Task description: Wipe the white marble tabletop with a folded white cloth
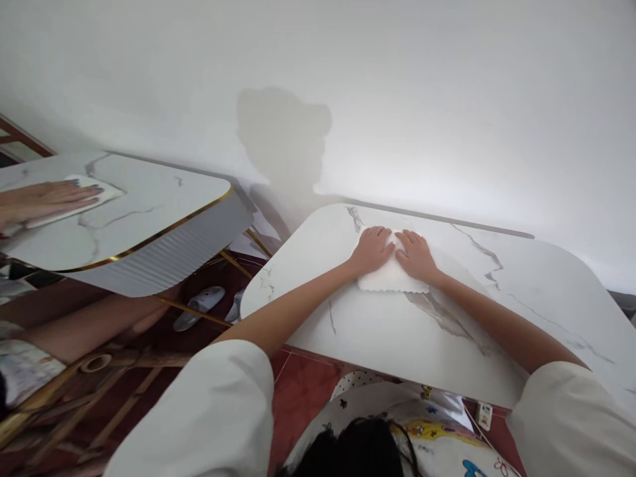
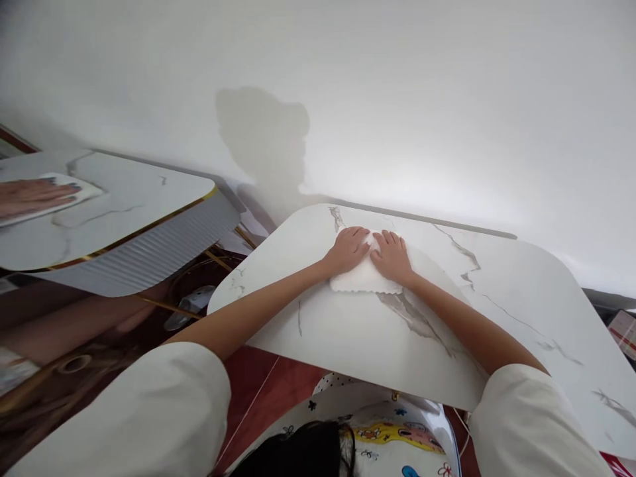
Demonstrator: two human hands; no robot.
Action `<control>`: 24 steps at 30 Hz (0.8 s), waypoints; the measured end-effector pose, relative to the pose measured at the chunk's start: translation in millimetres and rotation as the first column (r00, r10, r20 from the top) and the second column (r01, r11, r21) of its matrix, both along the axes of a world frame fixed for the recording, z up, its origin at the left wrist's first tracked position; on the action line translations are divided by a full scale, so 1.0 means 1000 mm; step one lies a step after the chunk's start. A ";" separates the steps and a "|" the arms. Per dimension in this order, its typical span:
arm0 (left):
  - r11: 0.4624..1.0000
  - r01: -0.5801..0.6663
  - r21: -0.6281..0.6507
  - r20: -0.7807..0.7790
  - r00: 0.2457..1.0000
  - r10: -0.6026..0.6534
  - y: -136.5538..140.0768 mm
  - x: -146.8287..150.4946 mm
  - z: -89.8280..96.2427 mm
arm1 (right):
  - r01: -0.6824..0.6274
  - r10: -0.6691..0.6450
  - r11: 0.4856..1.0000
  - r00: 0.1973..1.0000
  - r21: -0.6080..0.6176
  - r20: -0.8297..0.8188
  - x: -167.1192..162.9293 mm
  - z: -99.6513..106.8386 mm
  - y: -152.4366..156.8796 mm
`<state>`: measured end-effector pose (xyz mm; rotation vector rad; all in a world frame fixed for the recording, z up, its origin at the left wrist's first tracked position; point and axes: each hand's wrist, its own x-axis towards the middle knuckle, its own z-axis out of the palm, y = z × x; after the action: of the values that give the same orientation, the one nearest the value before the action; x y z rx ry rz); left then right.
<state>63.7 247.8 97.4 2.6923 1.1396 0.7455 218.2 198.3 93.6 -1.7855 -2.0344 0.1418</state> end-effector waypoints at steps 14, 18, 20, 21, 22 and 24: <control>0.993 -0.100 0.063 0.098 0.991 0.094 0.089 0.059 -0.002 | 0.000 0.002 1.000 0.996 0.020 -0.090 0.063 -0.009 0.106; 0.989 -0.113 0.096 0.164 0.982 0.096 0.097 0.061 -0.001 | 0.014 -0.009 0.998 0.996 0.057 -0.091 0.065 -0.008 0.113; 0.986 -0.133 0.103 0.172 0.979 0.114 0.100 0.061 -0.004 | 0.013 -0.006 0.998 0.995 0.062 -0.100 0.064 -0.007 0.113; 0.985 -0.138 0.106 0.168 0.979 0.119 0.101 0.061 -0.006 | 0.013 -0.007 0.998 0.994 0.057 -0.107 0.064 -0.006 0.113; 0.984 -0.139 0.110 0.159 0.980 0.120 0.103 0.061 -0.007 | 0.013 -0.007 0.999 0.994 0.051 -0.110 0.064 -0.006 0.112; 0.983 -0.139 0.121 0.135 0.983 0.122 0.105 0.062 -0.011 | 0.010 -0.006 0.999 0.995 0.042 -0.099 0.063 -0.005 0.111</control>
<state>125.3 352.3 86.6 2.6465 1.2882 1.0305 281.1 308.9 89.1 -1.7257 -1.9472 0.1790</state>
